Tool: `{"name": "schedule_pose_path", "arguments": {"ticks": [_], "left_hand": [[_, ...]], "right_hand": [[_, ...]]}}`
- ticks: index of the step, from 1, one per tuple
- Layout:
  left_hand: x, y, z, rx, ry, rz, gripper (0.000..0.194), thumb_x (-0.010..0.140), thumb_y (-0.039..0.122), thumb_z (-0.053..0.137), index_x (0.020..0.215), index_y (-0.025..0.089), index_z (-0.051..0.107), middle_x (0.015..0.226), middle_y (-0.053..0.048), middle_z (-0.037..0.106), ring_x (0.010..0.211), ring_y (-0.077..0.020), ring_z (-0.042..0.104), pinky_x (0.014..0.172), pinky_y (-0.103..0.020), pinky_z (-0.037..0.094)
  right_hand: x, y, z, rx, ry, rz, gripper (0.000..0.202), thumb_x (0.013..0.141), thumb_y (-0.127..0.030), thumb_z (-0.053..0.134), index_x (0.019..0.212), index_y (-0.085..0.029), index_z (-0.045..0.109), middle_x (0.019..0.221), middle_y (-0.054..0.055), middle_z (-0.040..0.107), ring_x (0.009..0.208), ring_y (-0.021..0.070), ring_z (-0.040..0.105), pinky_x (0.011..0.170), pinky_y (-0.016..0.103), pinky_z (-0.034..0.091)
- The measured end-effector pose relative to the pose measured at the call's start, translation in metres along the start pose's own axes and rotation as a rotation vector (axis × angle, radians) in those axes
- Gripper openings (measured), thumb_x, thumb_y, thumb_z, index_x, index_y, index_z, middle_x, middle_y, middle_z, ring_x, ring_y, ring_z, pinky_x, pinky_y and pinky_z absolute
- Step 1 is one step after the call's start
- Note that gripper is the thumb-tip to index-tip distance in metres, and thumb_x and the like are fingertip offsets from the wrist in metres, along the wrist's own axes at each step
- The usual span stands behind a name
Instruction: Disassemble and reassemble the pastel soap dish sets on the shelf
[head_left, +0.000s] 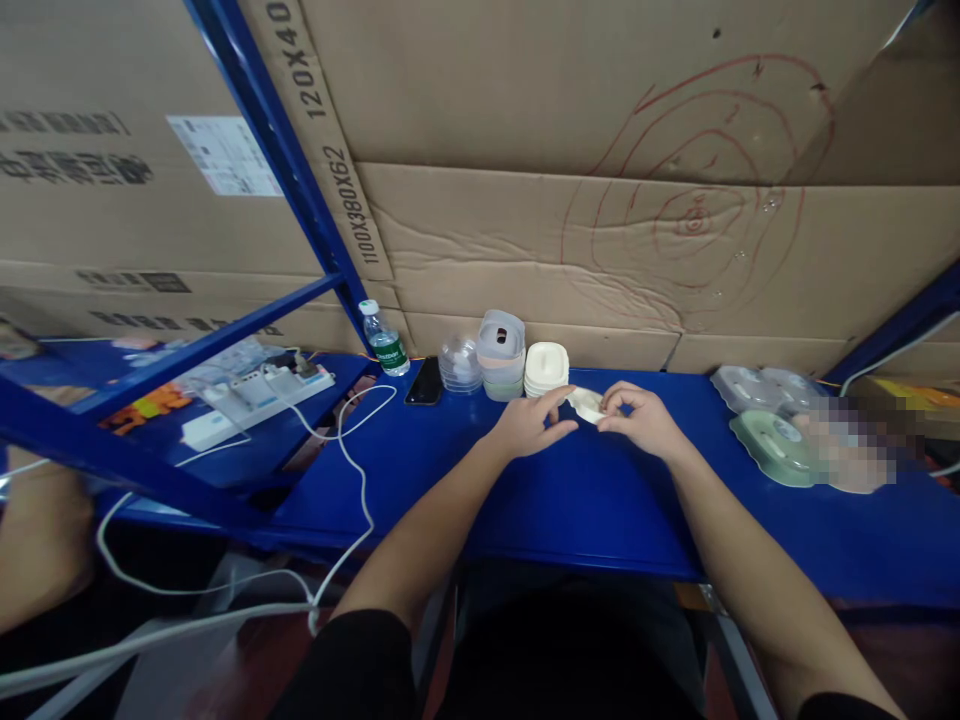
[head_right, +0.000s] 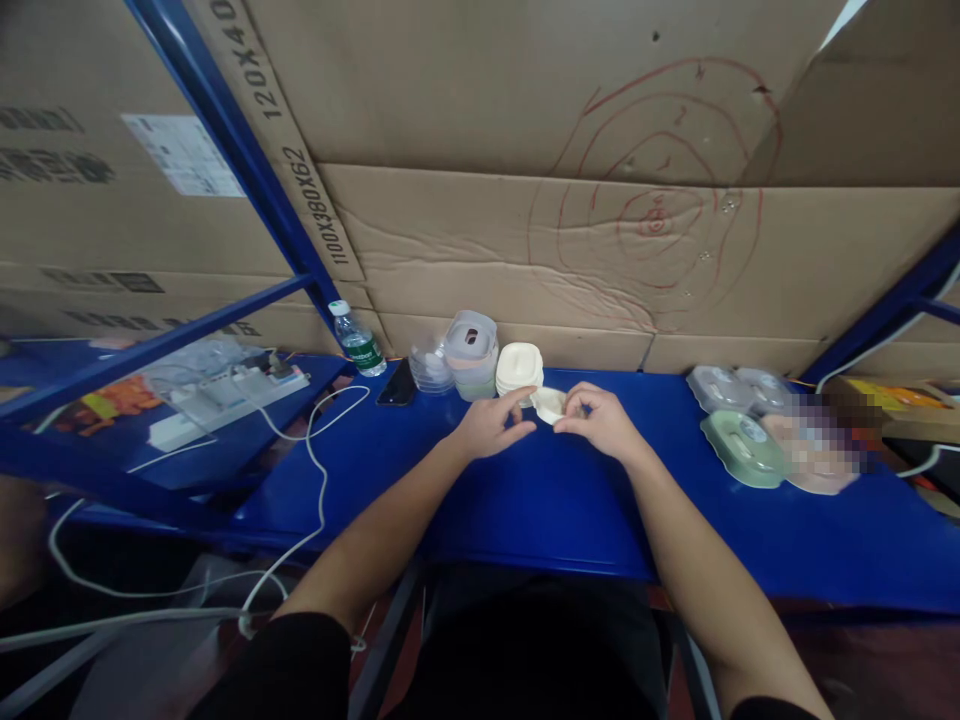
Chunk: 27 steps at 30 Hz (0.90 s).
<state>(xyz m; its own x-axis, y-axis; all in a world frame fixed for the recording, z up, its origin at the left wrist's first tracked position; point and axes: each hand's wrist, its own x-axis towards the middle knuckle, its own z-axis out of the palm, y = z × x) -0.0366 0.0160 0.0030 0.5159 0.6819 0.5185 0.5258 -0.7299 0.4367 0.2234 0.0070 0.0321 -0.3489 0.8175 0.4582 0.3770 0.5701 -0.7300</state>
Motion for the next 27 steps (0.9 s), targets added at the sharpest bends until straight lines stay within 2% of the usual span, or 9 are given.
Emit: {"name": "schedule_pose_path", "arguments": {"ticks": [2,6,8,10,12,16,19,23,27], "left_hand": [[-0.001,0.005,0.001,-0.02,-0.082,0.014,0.068,0.095,0.053,0.067,0.153,0.021,0.05,0.101,-0.006,0.079,0.091,-0.023,0.077,0.083,-0.033,0.057],[0.0,0.004,-0.002,0.016,-0.077,-0.012,0.053,0.094,0.053,0.069,0.138,0.024,0.061,0.122,-0.011,0.076,0.106,-0.0283,0.075,0.089,-0.038,0.058],[0.0,0.0,-0.004,0.0,-0.037,-0.037,0.052,0.093,0.053,0.069,0.135,0.023,0.061,0.119,-0.011,0.076,0.103,-0.0279,0.075,0.087,-0.038,0.058],[0.0,-0.004,-0.006,-0.028,0.0,-0.061,0.055,0.094,0.053,0.068,0.138,0.021,0.059,0.112,-0.011,0.076,0.097,-0.0267,0.076,0.084,-0.037,0.058],[0.0,-0.007,-0.006,-0.053,0.025,-0.085,0.06,0.094,0.052,0.067,0.144,0.02,0.055,0.107,-0.01,0.076,0.091,-0.0257,0.075,0.081,-0.036,0.058],[0.003,-0.011,-0.001,-0.105,0.139,-0.181,0.075,0.097,0.046,0.064,0.161,0.02,0.035,0.111,-0.01,0.076,0.09,-0.0248,0.075,0.078,-0.034,0.056],[0.007,-0.016,0.001,-0.115,0.254,-0.284,0.081,0.096,0.039,0.065,0.164,0.02,0.026,0.106,-0.007,0.078,0.094,-0.0247,0.076,0.08,-0.033,0.055],[0.01,-0.024,-0.005,-0.059,0.368,-0.455,0.085,0.092,0.038,0.071,0.162,0.016,0.027,0.095,-0.004,0.078,0.09,-0.0261,0.076,0.08,-0.036,0.053],[0.009,-0.026,-0.01,-0.055,0.393,-0.492,0.078,0.091,0.036,0.074,0.157,0.018,0.037,0.089,-0.003,0.078,0.085,-0.0262,0.076,0.078,-0.036,0.053]], "right_hand": [[-0.001,-0.008,0.009,-0.089,0.028,-0.072,0.048,0.073,-0.069,0.084,0.068,-0.025,0.066,0.088,0.007,0.071,0.089,0.0266,0.066,0.087,0.045,0.052],[-0.002,-0.013,0.02,-0.191,-0.009,-0.175,0.041,0.08,-0.069,0.079,0.078,-0.029,0.072,0.095,0.008,0.073,0.103,0.0313,0.066,0.099,0.053,0.051],[-0.003,-0.011,0.022,-0.244,0.017,-0.212,0.035,0.084,-0.065,0.077,0.091,-0.031,0.077,0.114,0.01,0.073,0.12,0.0344,0.062,0.11,0.058,0.046],[-0.002,-0.007,0.023,-0.291,0.056,-0.211,0.031,0.089,-0.06,0.073,0.103,-0.032,0.078,0.137,0.01,0.065,0.139,0.0378,0.05,0.118,0.063,0.037],[0.0,-0.002,0.025,-0.305,0.072,-0.182,0.029,0.094,-0.055,0.068,0.109,-0.033,0.077,0.149,0.009,0.057,0.148,0.039,0.041,0.121,0.066,0.032],[0.017,0.01,0.036,-0.287,0.106,-0.179,0.024,0.098,-0.046,0.063,0.11,-0.029,0.073,0.145,0.011,0.059,0.147,0.0357,0.045,0.121,0.062,0.035],[0.042,0.021,0.044,-0.349,0.134,-0.195,0.017,0.096,-0.039,0.066,0.106,-0.026,0.072,0.141,0.013,0.06,0.141,0.0349,0.049,0.119,0.06,0.037],[0.075,0.031,0.053,-0.422,0.123,-0.181,0.014,0.092,-0.03,0.068,0.103,-0.024,0.072,0.142,0.014,0.058,0.136,0.0359,0.052,0.116,0.061,0.04],[0.088,0.036,0.062,-0.455,0.084,-0.162,0.015,0.09,-0.027,0.069,0.104,-0.023,0.073,0.144,0.015,0.056,0.138,0.0368,0.051,0.116,0.062,0.04]]}}
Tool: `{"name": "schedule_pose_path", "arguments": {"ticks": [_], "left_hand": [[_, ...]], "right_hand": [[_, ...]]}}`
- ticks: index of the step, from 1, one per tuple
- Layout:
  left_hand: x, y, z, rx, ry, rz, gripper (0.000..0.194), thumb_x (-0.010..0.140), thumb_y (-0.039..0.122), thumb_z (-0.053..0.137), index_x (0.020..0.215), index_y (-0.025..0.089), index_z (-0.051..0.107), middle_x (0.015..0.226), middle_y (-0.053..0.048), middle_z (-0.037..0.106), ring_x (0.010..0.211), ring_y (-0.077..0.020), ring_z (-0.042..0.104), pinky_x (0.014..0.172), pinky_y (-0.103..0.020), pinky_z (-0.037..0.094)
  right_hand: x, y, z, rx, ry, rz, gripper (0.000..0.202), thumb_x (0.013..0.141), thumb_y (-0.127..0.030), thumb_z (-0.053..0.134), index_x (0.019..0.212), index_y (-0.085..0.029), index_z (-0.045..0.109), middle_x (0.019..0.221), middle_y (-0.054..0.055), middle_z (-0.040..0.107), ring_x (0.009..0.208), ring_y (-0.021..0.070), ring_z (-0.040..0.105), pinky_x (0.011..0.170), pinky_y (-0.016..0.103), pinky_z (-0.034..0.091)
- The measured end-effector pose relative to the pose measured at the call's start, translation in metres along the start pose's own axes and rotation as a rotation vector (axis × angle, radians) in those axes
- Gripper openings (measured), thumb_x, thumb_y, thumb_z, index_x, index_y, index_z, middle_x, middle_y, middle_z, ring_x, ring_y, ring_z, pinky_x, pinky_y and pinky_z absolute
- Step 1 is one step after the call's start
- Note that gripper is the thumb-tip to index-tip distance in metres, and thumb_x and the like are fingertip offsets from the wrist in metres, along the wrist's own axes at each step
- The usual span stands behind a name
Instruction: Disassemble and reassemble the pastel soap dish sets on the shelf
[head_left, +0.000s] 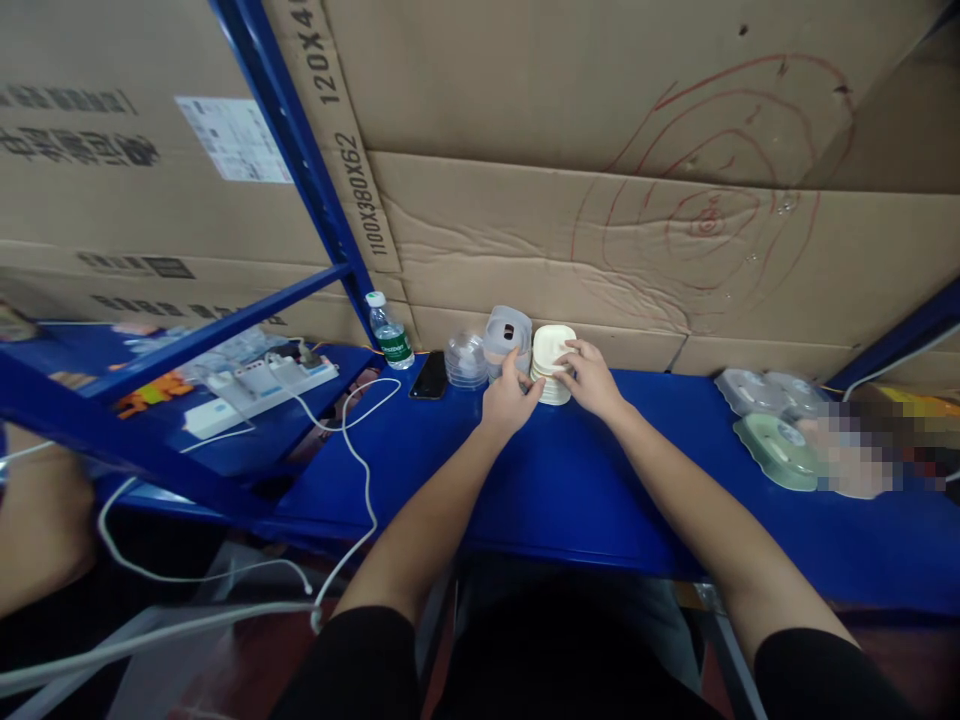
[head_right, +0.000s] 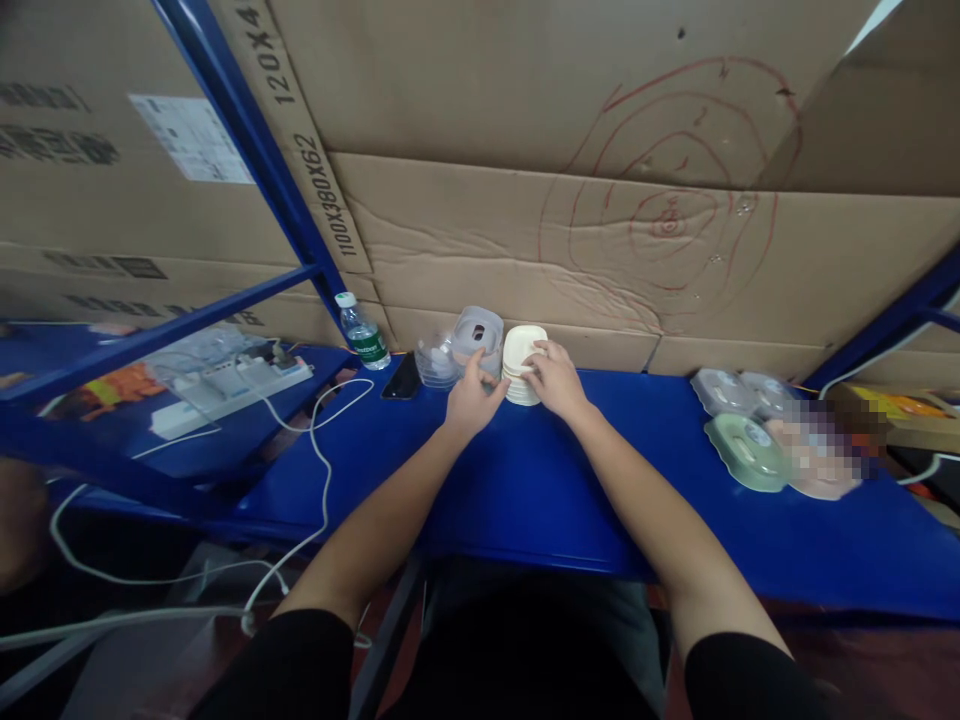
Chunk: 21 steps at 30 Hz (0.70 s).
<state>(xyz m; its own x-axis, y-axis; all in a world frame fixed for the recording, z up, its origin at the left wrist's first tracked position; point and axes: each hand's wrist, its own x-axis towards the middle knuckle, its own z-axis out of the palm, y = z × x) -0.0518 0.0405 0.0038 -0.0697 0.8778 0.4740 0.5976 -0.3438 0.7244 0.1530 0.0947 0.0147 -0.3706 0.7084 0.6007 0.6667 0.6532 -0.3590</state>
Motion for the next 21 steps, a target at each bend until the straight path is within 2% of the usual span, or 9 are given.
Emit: {"name": "schedule_pose_path", "arguments": {"ticks": [8,14,18,21], "left_hand": [[-0.001,0.006,-0.003,0.018,0.02,0.011,0.066,0.093,0.033,0.071,0.151,0.017,0.045,0.089,-0.004,0.077,0.091,-0.028,0.076,0.08,-0.037,0.054],[-0.001,0.004,-0.001,0.021,0.005,0.027,0.063,0.094,0.033,0.07,0.15,0.018,0.046,0.089,-0.003,0.078,0.091,-0.0272,0.076,0.08,-0.037,0.054],[-0.002,0.001,0.0,0.044,-0.008,0.064,0.059,0.094,0.033,0.069,0.148,0.018,0.05,0.088,-0.003,0.078,0.091,-0.0267,0.076,0.079,-0.036,0.054],[-0.004,0.0,0.003,0.073,-0.086,0.165,0.046,0.094,0.033,0.068,0.137,0.019,0.06,0.089,-0.002,0.078,0.088,-0.0234,0.076,0.08,-0.034,0.054]], "right_hand": [[-0.011,0.003,0.008,-0.04,-0.046,0.029,0.015,0.091,-0.028,0.071,0.105,-0.023,0.074,0.142,0.015,0.058,0.139,0.0358,0.052,0.114,0.061,0.044],[-0.01,0.005,0.009,0.056,-0.106,0.016,0.019,0.094,-0.03,0.068,0.111,-0.023,0.074,0.144,0.015,0.058,0.137,0.0313,0.057,0.114,0.054,0.047],[-0.016,0.002,0.007,0.104,-0.055,-0.012,0.034,0.094,-0.038,0.069,0.123,-0.021,0.07,0.148,0.018,0.056,0.141,0.0321,0.054,0.117,0.053,0.045],[-0.027,0.004,-0.008,0.07,-0.008,-0.03,0.044,0.095,-0.045,0.067,0.133,-0.023,0.066,0.15,0.016,0.057,0.145,0.0322,0.05,0.121,0.054,0.04]]}}
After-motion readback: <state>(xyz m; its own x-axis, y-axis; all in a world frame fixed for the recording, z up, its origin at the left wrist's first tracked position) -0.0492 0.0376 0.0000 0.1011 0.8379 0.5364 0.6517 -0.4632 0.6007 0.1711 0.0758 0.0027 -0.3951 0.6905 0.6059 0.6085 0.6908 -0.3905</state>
